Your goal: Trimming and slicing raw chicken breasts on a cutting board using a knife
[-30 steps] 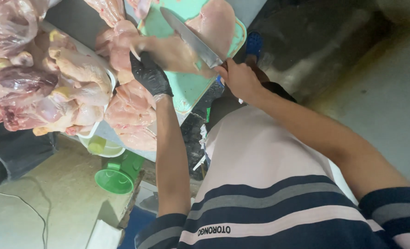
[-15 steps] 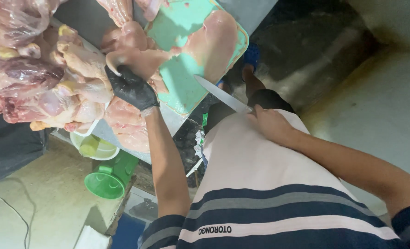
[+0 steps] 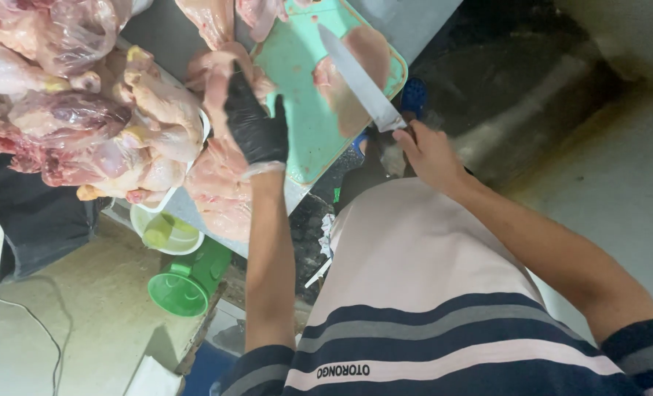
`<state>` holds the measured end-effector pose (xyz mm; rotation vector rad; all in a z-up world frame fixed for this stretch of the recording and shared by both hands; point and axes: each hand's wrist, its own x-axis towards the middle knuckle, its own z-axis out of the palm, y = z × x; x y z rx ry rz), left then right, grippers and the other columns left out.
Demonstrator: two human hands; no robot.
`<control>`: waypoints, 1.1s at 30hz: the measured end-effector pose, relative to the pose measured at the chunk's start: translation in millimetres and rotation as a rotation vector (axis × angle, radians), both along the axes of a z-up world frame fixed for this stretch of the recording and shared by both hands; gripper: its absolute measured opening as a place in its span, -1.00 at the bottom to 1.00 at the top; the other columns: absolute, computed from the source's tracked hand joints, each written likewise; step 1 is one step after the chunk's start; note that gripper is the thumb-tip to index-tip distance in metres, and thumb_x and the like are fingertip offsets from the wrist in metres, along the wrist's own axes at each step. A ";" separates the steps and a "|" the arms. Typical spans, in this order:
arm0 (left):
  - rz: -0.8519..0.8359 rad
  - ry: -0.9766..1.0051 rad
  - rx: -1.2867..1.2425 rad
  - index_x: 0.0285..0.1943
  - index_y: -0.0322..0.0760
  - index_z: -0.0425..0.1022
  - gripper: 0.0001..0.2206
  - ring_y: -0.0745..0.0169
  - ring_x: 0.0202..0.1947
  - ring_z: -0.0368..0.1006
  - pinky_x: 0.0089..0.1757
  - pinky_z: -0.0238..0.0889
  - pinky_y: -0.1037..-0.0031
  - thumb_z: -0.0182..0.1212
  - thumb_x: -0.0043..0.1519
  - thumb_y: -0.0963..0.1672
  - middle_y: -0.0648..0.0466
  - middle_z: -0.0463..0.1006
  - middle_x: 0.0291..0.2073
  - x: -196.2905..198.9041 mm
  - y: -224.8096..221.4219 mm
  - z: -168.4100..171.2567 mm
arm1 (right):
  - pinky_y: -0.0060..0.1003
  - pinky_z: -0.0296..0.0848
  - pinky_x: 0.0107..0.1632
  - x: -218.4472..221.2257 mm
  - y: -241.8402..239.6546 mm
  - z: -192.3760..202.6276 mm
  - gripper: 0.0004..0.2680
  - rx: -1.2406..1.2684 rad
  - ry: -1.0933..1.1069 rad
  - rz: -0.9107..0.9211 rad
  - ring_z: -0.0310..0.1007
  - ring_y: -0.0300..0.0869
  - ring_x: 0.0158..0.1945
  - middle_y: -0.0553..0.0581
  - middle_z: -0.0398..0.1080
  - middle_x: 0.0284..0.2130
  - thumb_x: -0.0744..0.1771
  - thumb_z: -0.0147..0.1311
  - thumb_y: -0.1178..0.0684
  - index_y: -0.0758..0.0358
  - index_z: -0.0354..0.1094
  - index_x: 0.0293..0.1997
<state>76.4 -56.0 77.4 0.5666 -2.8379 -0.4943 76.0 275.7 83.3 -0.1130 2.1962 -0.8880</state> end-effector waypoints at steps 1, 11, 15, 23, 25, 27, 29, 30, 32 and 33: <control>0.001 0.002 0.001 0.63 -0.04 -0.01 -0.14 -0.08 0.25 0.50 0.15 0.51 0.15 0.57 0.23 -0.09 -0.10 0.43 0.39 -7.0 8.1 -25.9 | 0.13 0.13 -0.39 -5.1 3.2 3.9 -0.68 0.001 0.002 0.001 0.40 0.23 -0.48 0.26 0.38 -0.54 0.50 -0.17 -0.19 0.24 0.22 -0.27; -0.198 -0.101 0.384 -0.11 -0.18 0.54 -0.76 -0.18 -0.28 0.52 -0.21 0.37 0.11 0.21 0.14 -0.02 -0.05 0.59 -0.27 -52.3 32.0 -153.8 | -0.14 -0.04 -0.45 -19.0 48.1 14.3 -0.58 -0.035 0.031 -0.094 0.07 -0.19 -0.57 0.02 0.13 -0.59 0.46 -0.26 -0.40 0.16 0.07 -0.33; 0.002 -0.129 0.702 -0.40 -0.06 0.55 -0.88 0.39 -0.43 0.42 -0.32 0.32 0.47 0.39 -0.05 -0.10 0.22 0.60 -0.51 -56.6 17.0 -119.3 | -0.06 -0.03 -0.45 -15.2 60.3 -2.7 -0.63 -0.001 0.028 -0.001 0.16 -0.06 -0.60 0.12 0.22 -0.61 0.48 -0.24 -0.32 0.21 0.20 -0.21; -0.048 -0.121 0.535 -0.49 0.06 0.54 -0.91 0.40 -0.51 0.44 -0.34 0.32 0.45 0.33 0.01 -0.03 0.27 0.59 -0.60 -59.3 13.7 -100.4 | 0.08 0.15 -0.35 -26.3 15.3 18.1 -0.64 0.147 -0.179 0.170 0.31 0.18 -0.38 0.26 0.36 -0.46 0.48 -0.22 -0.29 0.23 0.21 -0.24; -0.038 -0.101 0.529 -0.49 0.05 0.53 -0.89 0.39 -0.54 0.46 -0.34 0.35 0.46 0.34 0.07 -0.03 0.25 0.60 -0.61 -56.0 20.5 -90.9 | 0.18 0.21 -0.26 -28.4 6.4 6.1 -0.62 0.206 -0.239 0.197 0.39 0.33 -0.20 0.37 0.44 -0.34 0.47 -0.26 -0.31 0.25 0.25 -0.19; 0.016 -0.095 0.772 -0.48 -0.11 0.41 -0.86 0.42 -0.64 0.23 -0.63 0.26 0.49 0.26 0.08 -0.22 0.16 0.36 -0.61 -56.0 27.8 -72.4 | 0.08 0.14 -0.40 -27.8 4.5 -28.7 -0.62 -0.004 -0.021 0.220 0.37 0.20 -0.49 0.23 0.37 -0.51 0.49 -0.23 -0.29 0.26 0.21 -0.28; -0.067 -0.023 0.627 -0.45 -0.08 0.47 -0.92 0.34 -0.54 0.38 -0.49 0.26 0.41 0.28 0.04 -0.16 0.13 0.49 -0.55 -47.8 27.2 -95.5 | 0.01 0.11 -0.46 -37.6 -16.0 -26.2 -0.61 0.001 -0.041 0.244 0.31 0.11 -0.55 0.20 0.34 -0.53 0.49 -0.25 -0.30 0.24 0.22 -0.27; -0.165 0.036 0.482 -0.41 -0.05 0.53 -0.95 0.25 -0.43 0.52 -0.35 0.26 0.32 0.31 0.00 -0.11 0.10 0.61 -0.50 -46.7 26.7 -107.2 | -0.06 0.08 -0.53 -43.8 -26.5 -25.0 -0.61 0.011 -0.064 0.252 0.26 0.02 -0.60 0.16 0.31 -0.55 0.49 -0.27 -0.32 0.22 0.24 -0.26; -0.080 -0.040 0.563 -0.30 -0.01 0.55 -0.85 0.35 -0.49 0.47 -0.36 0.29 0.42 0.34 -0.01 -0.17 0.16 0.57 -0.55 -42.9 29.8 -98.7 | 0.03 0.12 -0.50 -52.3 -43.4 -34.7 -0.61 -0.011 0.005 0.264 0.32 0.17 -0.54 0.25 0.38 -0.51 0.48 -0.26 -0.31 0.27 0.26 -0.17; -0.001 -0.131 0.654 -0.18 0.03 0.56 -0.72 0.45 -0.56 0.41 -0.37 0.31 0.53 0.38 -0.02 -0.23 0.21 0.53 -0.61 -36.6 34.6 -95.5 | 0.12 0.15 -0.48 -52.7 -49.2 -39.5 -0.60 -0.027 0.059 0.267 0.39 0.32 -0.47 0.34 0.44 -0.47 0.48 -0.25 -0.30 0.32 0.29 -0.09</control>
